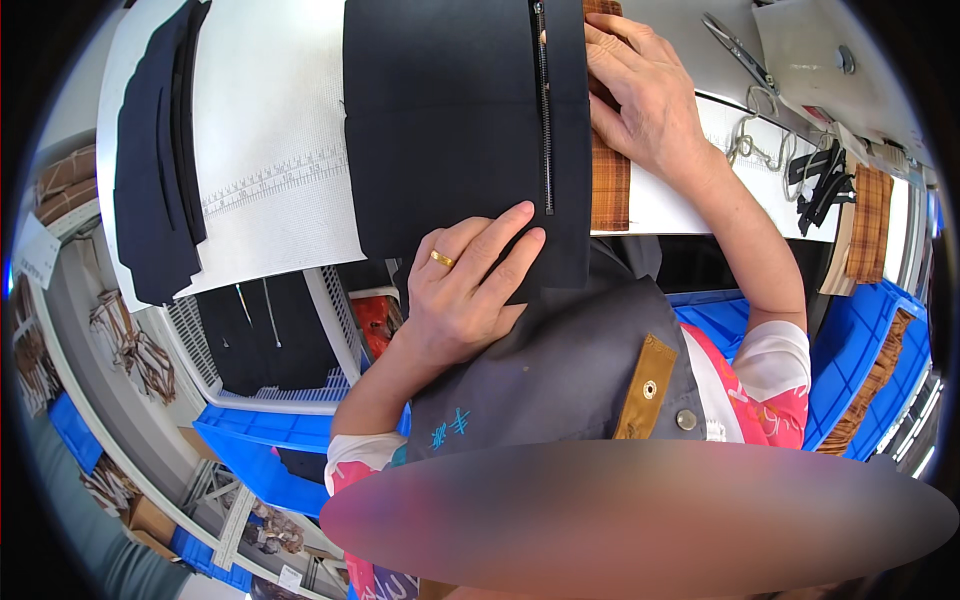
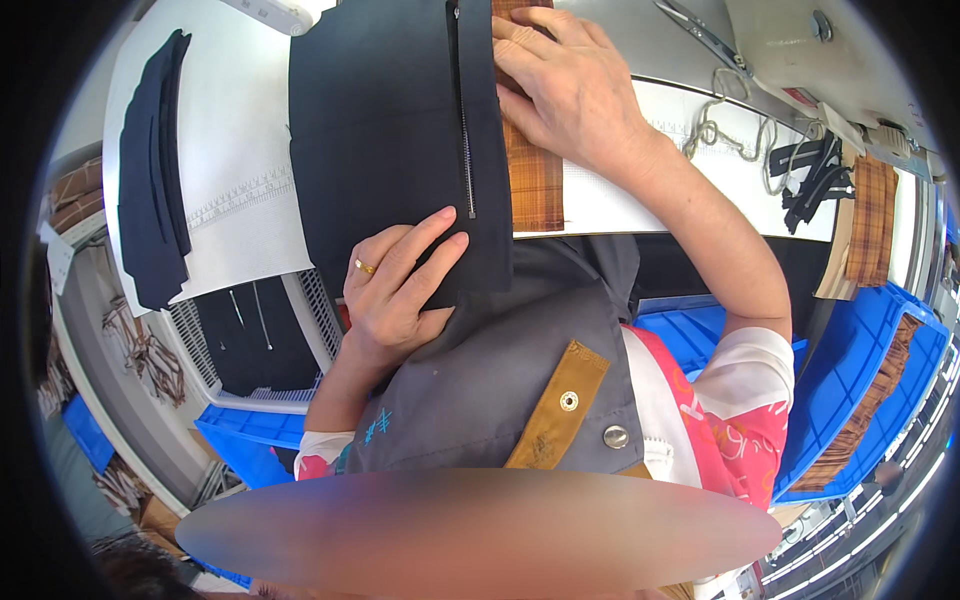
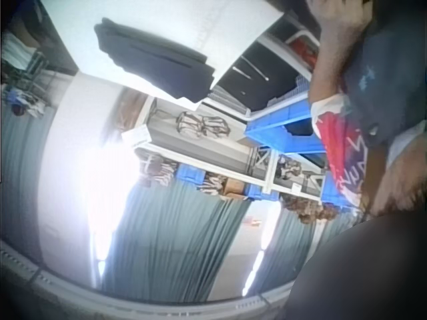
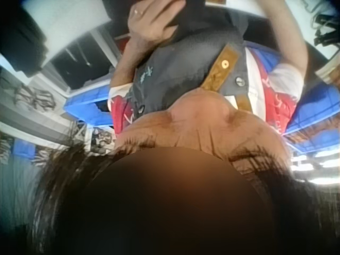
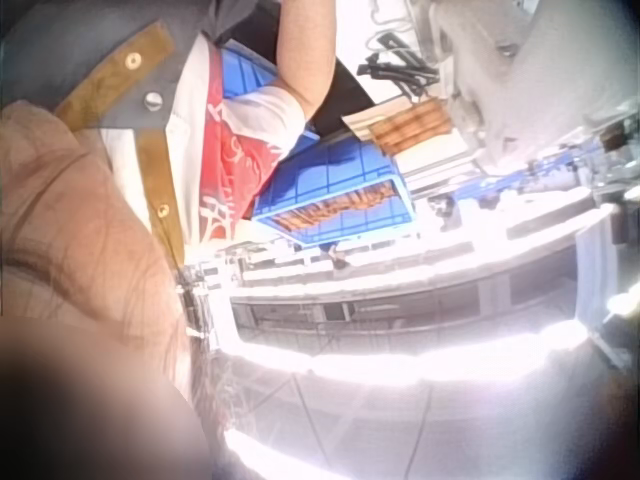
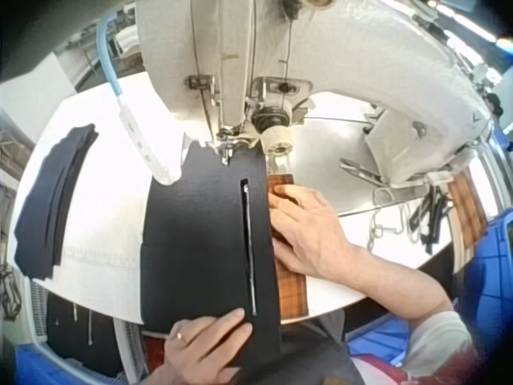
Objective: The person sews a zipper and lining fabric onto a leather piece using an industrial sewing machine.
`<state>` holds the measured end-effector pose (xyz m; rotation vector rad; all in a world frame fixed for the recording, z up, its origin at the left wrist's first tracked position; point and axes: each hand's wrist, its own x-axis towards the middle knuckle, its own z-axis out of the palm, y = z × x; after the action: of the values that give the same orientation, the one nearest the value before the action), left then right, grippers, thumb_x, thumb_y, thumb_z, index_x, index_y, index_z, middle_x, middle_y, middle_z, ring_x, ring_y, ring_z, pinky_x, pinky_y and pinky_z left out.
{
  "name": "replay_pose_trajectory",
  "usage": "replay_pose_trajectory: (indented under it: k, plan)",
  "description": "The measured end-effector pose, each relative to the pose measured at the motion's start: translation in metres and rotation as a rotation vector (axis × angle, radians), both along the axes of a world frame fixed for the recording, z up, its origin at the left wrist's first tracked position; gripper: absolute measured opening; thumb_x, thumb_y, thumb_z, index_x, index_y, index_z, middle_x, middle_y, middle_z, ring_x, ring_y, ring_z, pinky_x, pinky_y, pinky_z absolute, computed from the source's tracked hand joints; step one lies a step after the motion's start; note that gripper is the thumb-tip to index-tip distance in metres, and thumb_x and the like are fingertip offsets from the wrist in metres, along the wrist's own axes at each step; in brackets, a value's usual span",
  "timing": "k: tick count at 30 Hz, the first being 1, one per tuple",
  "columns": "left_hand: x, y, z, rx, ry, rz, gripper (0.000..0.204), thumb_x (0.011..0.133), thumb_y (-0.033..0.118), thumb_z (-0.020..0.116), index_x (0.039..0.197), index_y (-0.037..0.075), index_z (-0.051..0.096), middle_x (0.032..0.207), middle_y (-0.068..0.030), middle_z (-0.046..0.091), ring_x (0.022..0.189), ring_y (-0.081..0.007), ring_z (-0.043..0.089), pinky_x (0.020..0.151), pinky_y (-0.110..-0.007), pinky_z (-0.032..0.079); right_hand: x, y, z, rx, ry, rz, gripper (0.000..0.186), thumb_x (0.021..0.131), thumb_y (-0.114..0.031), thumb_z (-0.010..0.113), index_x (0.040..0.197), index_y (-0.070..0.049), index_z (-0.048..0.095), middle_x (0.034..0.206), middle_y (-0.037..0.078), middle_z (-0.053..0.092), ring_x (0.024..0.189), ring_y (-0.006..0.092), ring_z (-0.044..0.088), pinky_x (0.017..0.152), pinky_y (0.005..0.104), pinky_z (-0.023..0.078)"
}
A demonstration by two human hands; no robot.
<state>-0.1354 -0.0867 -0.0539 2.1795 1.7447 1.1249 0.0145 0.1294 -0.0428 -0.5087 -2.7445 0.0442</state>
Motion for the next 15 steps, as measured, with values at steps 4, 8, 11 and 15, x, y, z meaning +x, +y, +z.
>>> replay_pose_trajectory:
  k: [4, 8, 11, 15]
  plan:
    - [-0.004, 0.0, 0.005, -0.018, 0.018, -0.025, 0.051, 0.052, 0.01, 0.069, 0.103, 0.003, 0.07, 0.119, -0.0105, 0.065, 0.091, -0.0214, 0.061, 0.074, -0.032, 0.046, -0.001, -0.003, 0.001, -0.021, -0.042, -0.021, 0.044, 0.073, -0.017, 0.071, 0.113, -0.004, 0.059, 0.123, 0.015, 0.058, 0.117, 0.0342, 0.051, 0.096, 0.045, 0.044]
    - [-0.006, -0.001, 0.008, -0.088, 0.014, -0.052, 0.051, 0.054, 0.007, 0.069, 0.105, 0.004, 0.072, 0.121, -0.0092, 0.066, 0.093, -0.0225, 0.06, 0.08, -0.033, 0.049, 0.001, -0.001, -0.009, -0.012, 0.046, -0.075, 0.045, 0.076, -0.017, 0.075, 0.119, -0.011, 0.064, 0.121, 0.005, 0.065, 0.119, 0.0269, 0.054, 0.095, 0.042, 0.046]
    - [-0.007, -0.001, 0.008, -0.087, 0.018, -0.06, 0.052, 0.053, 0.007, 0.069, 0.105, 0.004, 0.072, 0.121, -0.0094, 0.065, 0.094, -0.0226, 0.06, 0.079, -0.034, 0.049, 0.001, -0.001, -0.01, -0.001, 0.039, -0.072, 0.046, 0.075, -0.017, 0.075, 0.12, -0.011, 0.064, 0.121, 0.005, 0.065, 0.119, 0.0268, 0.054, 0.095, 0.0418, 0.047]
    - [-0.012, 0.0, 0.009, -0.121, 0.047, -0.094, 0.048, 0.059, 0.015, 0.076, 0.106, 0.004, 0.071, 0.123, -0.0097, 0.065, 0.095, -0.0233, 0.059, 0.08, -0.034, 0.05, 0.001, 0.001, -0.012, -0.002, 0.035, -0.078, 0.047, 0.075, -0.016, 0.075, 0.12, -0.011, 0.064, 0.121, 0.004, 0.065, 0.119, 0.0271, 0.054, 0.095, 0.0417, 0.047]
